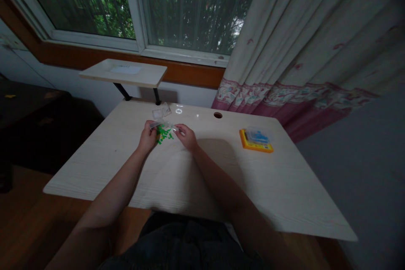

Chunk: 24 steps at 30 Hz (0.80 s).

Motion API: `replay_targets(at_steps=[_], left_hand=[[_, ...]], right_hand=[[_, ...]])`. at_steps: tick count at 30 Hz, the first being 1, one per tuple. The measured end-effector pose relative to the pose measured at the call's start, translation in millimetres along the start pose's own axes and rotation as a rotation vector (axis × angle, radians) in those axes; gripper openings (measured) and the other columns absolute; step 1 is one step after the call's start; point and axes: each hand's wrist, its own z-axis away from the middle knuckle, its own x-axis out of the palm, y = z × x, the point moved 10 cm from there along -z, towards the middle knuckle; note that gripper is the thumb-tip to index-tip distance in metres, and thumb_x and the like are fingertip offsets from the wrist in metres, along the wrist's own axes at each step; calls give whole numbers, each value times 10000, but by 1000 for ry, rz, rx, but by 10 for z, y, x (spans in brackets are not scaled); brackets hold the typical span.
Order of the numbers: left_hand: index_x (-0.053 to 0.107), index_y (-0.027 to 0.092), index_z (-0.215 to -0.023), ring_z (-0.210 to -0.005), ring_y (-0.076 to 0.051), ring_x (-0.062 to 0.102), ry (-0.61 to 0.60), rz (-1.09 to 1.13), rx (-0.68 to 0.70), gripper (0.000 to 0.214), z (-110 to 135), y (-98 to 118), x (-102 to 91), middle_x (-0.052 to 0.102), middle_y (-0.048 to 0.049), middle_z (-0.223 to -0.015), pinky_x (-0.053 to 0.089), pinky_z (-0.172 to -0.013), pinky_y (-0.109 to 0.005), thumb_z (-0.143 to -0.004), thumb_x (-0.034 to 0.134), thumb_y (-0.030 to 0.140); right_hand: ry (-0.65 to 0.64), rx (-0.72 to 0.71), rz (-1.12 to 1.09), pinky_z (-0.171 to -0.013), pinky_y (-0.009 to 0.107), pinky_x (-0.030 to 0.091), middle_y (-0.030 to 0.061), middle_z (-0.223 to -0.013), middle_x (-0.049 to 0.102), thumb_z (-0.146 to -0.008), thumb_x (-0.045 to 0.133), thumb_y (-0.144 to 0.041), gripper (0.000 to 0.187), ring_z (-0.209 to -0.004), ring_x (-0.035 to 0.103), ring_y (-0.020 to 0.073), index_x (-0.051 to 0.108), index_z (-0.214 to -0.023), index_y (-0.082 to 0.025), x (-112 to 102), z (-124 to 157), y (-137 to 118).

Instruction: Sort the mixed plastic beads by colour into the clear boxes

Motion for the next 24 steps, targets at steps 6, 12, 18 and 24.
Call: replay_targets(at_steps=[6, 12, 18, 24], left_hand=[[525, 217, -1055, -687, -172, 566, 0, 37, 4, 214, 18, 76, -4, 592, -2, -801, 457, -649, -288, -846, 515, 263], [503, 239, -1151, -773, -182, 600, 60, 2, -8, 317, 24, 128, -66, 636, -22, -908, 472, -719, -307, -835, 506, 211], [519, 232, -1148, -758, -177, 596, 60, 23, -20, 329, 17, 174, -60, 641, -21, -913, 478, -717, -305, -819, 511, 222], [540, 235, -1145, -720, -171, 601, 58, 33, -37, 346, 19, 227, -32, 651, -11, -890, 483, -683, -294, -799, 537, 233]], right_hand=[[-143, -36, -51, -1055, 357, 446, 47, -1216, 686, -794, 676, -355, 392, -1144, 623, 213, 679, -1169, -241, 70, -2, -65], [-212, -40, -195, -1147, 377, 366, 32, -1344, 626, -806, 603, -331, 448, -1289, 541, 227, 645, -1244, -249, 47, 4, -171], [-31, 153, -447, -1166, 428, 332, 59, -1280, 670, -850, 467, -396, 456, -1299, 542, 227, 619, -1242, -220, -91, -75, 167], [27, 336, -474, -1152, 412, 364, 83, -1311, 645, -885, 419, -407, 455, -1294, 546, 197, 583, -1256, -202, 12, -189, 496]])
